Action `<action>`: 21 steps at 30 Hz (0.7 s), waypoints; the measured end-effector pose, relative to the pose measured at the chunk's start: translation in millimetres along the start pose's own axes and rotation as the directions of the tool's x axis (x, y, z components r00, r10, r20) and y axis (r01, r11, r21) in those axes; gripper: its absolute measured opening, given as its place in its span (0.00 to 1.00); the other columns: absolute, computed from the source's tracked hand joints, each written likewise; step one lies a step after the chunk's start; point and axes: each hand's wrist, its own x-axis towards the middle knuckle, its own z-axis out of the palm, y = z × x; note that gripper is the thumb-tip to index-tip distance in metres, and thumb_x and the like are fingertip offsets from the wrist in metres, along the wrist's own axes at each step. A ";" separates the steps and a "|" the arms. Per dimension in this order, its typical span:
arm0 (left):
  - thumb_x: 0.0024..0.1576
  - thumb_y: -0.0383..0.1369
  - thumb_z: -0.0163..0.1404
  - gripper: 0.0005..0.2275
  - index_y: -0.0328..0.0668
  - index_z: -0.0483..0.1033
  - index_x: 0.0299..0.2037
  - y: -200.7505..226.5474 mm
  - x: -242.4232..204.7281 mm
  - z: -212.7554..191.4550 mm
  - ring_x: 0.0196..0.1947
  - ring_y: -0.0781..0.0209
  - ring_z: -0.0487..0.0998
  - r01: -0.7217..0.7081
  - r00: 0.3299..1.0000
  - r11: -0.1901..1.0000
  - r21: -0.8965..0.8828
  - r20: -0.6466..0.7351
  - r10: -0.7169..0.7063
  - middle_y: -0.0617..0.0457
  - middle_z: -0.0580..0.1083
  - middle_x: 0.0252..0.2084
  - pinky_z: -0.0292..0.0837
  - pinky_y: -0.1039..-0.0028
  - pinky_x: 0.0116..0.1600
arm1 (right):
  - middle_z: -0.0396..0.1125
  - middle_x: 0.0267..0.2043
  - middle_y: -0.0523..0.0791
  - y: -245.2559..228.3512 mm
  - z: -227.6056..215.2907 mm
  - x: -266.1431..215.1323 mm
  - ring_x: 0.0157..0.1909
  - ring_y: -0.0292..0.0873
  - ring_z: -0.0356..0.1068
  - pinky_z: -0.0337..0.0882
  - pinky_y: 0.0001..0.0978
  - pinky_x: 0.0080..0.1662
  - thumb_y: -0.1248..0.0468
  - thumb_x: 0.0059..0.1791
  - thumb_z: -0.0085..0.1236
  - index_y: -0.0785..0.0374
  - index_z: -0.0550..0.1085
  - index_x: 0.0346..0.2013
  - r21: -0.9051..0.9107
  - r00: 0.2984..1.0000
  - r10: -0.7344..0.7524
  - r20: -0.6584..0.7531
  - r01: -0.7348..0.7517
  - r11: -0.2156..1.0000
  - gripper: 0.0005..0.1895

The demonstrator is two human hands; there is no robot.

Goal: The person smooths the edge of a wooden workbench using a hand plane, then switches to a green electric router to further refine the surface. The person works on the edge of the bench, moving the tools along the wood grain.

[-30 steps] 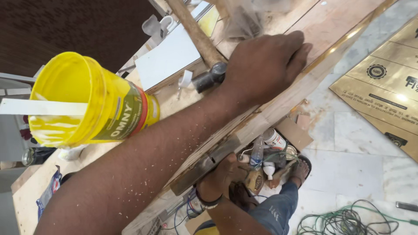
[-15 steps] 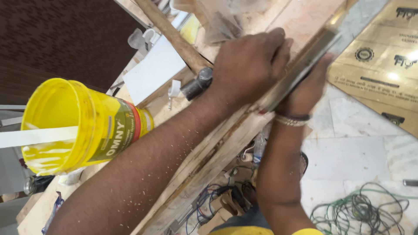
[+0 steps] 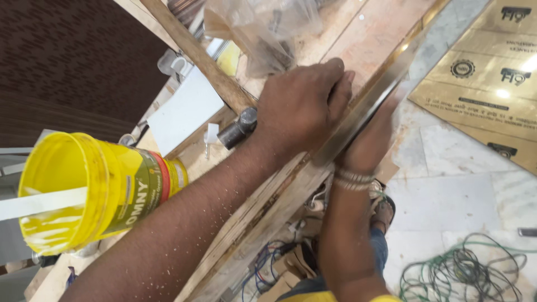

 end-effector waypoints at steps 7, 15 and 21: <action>0.66 0.40 0.44 0.14 0.44 0.73 0.30 -0.7 -1.1 2.0 0.20 0.52 0.76 -0.031 0.999 0.999 0.028 -0.033 0.032 0.50 0.72 0.19 0.70 0.59 0.29 | 0.68 0.34 0.42 -0.2 -3.7 71.2 0.37 0.37 0.70 0.73 0.31 0.40 0.40 0.60 0.29 0.62 0.72 0.41 0.512 0.992 0.114 0.062 -0.130 0.849 0.31; 0.67 0.40 0.45 0.14 0.42 0.71 0.31 -1.7 -6.6 0.9 0.23 0.47 0.77 -0.093 0.989 0.993 0.068 -0.109 0.100 0.48 0.72 0.20 0.69 0.54 0.31 | 0.69 0.58 0.56 -48.4 -10.9 -205.1 0.59 0.49 0.67 0.67 0.42 0.62 0.52 0.63 0.38 0.77 0.69 0.62 0.808 0.947 0.200 0.251 -0.318 0.495 0.29; 0.66 0.40 0.45 0.14 0.43 0.71 0.30 2.3 -5.3 -4.1 0.26 0.45 0.77 -0.060 0.994 0.998 0.035 -0.084 0.063 0.46 0.73 0.23 0.70 0.54 0.33 | 0.60 0.69 0.66 15.9 -1.5 -57.7 0.68 0.62 0.61 0.61 0.49 0.68 0.54 0.69 0.22 0.81 0.58 0.69 -0.234 0.921 -0.389 -0.019 0.375 0.897 0.30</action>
